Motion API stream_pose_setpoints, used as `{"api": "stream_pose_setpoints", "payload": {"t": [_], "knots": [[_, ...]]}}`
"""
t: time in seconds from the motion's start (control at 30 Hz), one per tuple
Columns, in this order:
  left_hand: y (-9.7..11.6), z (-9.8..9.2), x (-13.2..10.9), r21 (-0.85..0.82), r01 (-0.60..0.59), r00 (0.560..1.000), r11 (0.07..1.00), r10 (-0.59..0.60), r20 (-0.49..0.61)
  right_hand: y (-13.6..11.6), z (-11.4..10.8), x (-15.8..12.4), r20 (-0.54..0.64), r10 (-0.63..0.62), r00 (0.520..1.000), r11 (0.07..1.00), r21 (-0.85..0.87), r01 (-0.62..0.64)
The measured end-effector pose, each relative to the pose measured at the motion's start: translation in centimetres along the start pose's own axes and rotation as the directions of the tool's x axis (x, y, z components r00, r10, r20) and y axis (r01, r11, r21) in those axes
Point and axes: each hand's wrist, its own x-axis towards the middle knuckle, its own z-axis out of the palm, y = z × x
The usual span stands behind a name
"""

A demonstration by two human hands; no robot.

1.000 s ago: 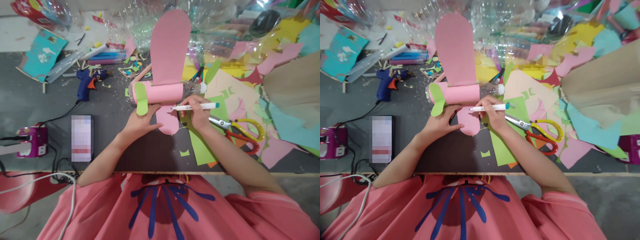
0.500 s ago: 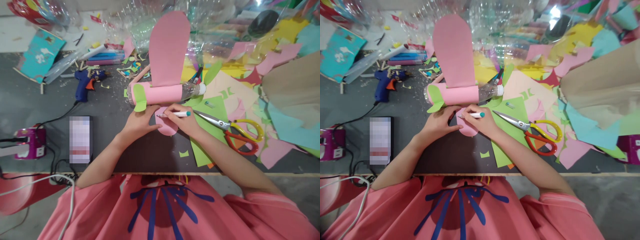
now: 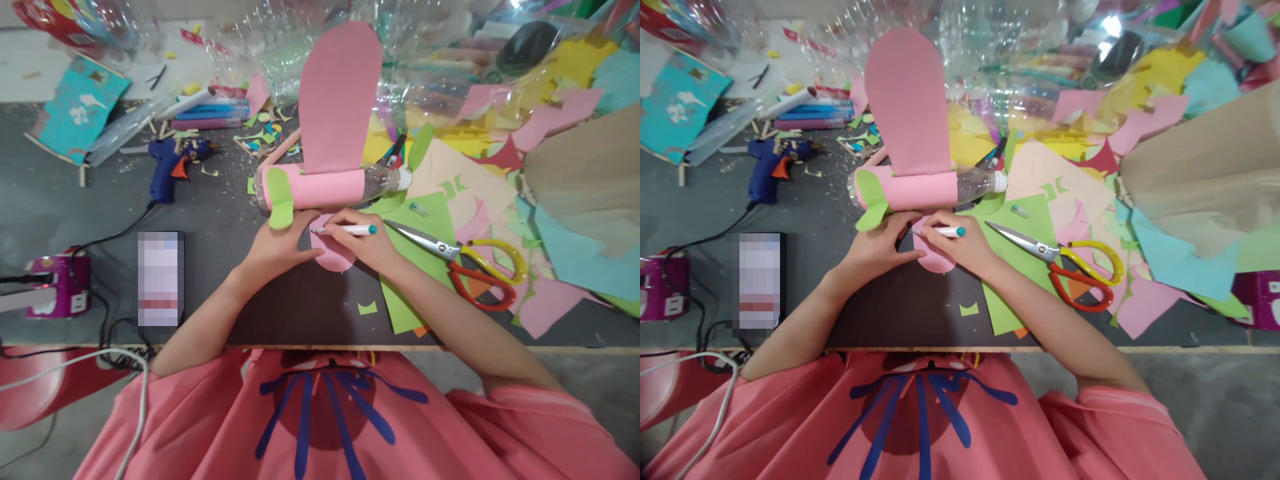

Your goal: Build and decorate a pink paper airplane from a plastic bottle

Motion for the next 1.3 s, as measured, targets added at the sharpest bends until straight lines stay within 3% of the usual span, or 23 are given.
{"api": "stream_pose_setpoints", "payload": {"t": [1.3], "knots": [[0.04, -0.1, -0.13, 0.008, 0.017, 1.0, 1.0, -0.017, 0.008, 0.4, -0.67, -0.2, -0.124, 0.075, 0.989, 0.997, 0.003, -0.076]]}}
